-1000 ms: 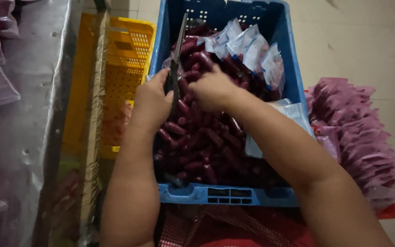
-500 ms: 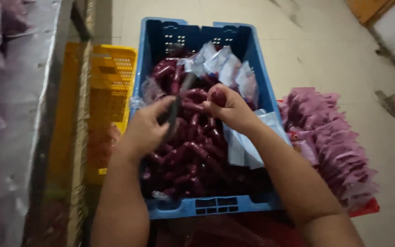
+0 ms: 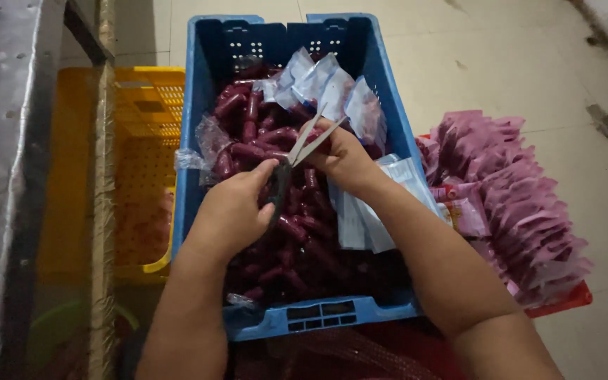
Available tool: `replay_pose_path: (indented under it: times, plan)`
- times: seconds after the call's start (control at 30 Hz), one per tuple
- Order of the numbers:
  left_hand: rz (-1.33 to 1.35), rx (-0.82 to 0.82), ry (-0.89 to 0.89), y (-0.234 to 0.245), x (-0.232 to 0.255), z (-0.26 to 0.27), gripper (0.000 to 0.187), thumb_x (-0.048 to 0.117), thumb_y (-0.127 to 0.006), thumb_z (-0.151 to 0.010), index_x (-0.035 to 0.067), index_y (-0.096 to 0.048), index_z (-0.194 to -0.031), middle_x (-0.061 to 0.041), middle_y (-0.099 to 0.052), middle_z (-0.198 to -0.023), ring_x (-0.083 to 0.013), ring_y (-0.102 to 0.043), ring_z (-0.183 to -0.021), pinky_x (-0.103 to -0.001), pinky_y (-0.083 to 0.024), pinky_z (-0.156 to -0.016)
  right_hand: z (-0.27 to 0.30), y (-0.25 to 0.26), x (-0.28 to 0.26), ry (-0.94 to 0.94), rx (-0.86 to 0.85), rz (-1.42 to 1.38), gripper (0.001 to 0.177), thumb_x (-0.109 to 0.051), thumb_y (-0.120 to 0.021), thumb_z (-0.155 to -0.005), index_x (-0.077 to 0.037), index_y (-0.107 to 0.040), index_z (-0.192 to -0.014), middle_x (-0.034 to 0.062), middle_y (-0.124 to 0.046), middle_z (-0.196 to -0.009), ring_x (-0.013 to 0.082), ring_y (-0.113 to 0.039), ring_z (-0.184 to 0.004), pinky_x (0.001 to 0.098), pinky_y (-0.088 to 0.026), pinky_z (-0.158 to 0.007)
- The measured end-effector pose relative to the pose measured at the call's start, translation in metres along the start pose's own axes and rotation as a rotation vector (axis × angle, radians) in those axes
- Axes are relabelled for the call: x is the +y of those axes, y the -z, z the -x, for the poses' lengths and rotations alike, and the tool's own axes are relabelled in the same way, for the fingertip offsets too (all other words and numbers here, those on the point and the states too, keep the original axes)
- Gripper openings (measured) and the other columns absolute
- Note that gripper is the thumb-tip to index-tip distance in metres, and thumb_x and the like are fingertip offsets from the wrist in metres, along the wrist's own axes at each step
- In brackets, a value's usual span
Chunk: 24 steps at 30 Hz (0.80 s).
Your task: The person fills clear plastic packets with meat sticks from a blue crate, using scissors to separate the sticks when necessary, and places the filled packets onto a stack.
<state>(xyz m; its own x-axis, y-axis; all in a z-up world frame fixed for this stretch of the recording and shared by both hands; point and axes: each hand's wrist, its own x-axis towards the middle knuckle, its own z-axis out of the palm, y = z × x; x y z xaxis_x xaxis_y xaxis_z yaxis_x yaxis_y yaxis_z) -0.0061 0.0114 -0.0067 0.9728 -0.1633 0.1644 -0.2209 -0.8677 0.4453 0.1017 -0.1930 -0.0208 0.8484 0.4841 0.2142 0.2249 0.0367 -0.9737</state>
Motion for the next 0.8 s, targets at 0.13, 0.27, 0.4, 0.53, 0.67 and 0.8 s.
replay_pose_path:
  times: [0.13,0.27,0.4,0.53,0.67,0.8]
  plan:
    - [-0.056,-0.002,-0.006,-0.011,-0.007,-0.001,0.075,0.024,-0.073,-0.080,0.022,-0.051,-0.152,-0.014,-0.074,-0.104,-0.0360,-0.073,-0.098,-0.047,-0.058,-0.082,-0.001,-0.001,0.001,0.033,-0.002,0.083,0.027,-0.003,-0.077,-0.091,-0.011,-0.067,-0.115,0.0049,-0.071,-0.092,0.0137,-0.067,-0.093,0.0358,-0.057,-0.092]
    - [-0.135,-0.003,0.001,-0.022,-0.012,-0.002,0.074,0.024,-0.073,-0.081,0.024,-0.049,-0.151,-0.012,-0.074,-0.099,-0.0351,-0.073,-0.094,-0.047,-0.059,-0.079,-0.002,0.001,0.008,0.024,0.001,0.036,0.032,-0.003,-0.079,-0.088,-0.011,-0.066,-0.116,0.0036,-0.070,-0.093,0.0133,-0.066,-0.094,0.0351,-0.056,-0.095]
    - [-0.169,0.028,-0.023,-0.023,-0.010,-0.002,0.072,0.021,-0.074,-0.080,0.020,-0.052,-0.149,-0.016,-0.074,-0.091,-0.0380,-0.074,-0.087,-0.048,-0.059,-0.075,-0.002,0.000,0.006,0.012,0.007,0.026,0.031,-0.007,-0.080,-0.091,-0.012,-0.065,-0.117,0.0009,-0.069,-0.092,0.0104,-0.065,-0.091,0.0325,-0.056,-0.093]
    - [-0.153,0.025,-0.005,-0.013,-0.004,-0.002,0.067,0.018,-0.071,-0.082,0.017,-0.054,-0.147,-0.017,-0.075,-0.090,-0.0375,-0.075,-0.086,-0.048,-0.059,-0.076,-0.002,0.007,0.002,0.054,-0.029,0.227,0.038,-0.013,-0.080,-0.090,-0.007,-0.061,-0.122,0.0163,-0.068,-0.094,0.0264,-0.070,-0.094,0.0477,-0.055,-0.088]
    - [0.333,0.015,0.172,0.004,0.013,0.002,0.055,0.019,-0.072,-0.083,0.015,-0.064,-0.137,-0.016,-0.078,-0.092,-0.0325,-0.076,-0.090,-0.042,-0.058,-0.079,0.005,0.015,-0.013,0.027,0.027,0.160,0.026,-0.016,-0.072,-0.097,-0.010,-0.063,-0.121,0.0057,-0.067,-0.095,0.0156,-0.064,-0.096,0.0372,-0.054,-0.091]
    - [1.280,-0.140,0.295,-0.005,0.025,0.002,0.038,0.008,-0.065,-0.088,-0.001,-0.064,-0.125,-0.026,-0.074,-0.073,-0.0330,-0.076,-0.055,-0.030,-0.054,-0.040,-0.005,0.041,-0.009,-0.204,0.208,-0.046,0.029,-0.015,-0.080,-0.092,-0.009,-0.067,-0.117,0.0054,-0.070,-0.088,0.0154,-0.070,-0.069,0.0277,-0.062,-0.059]
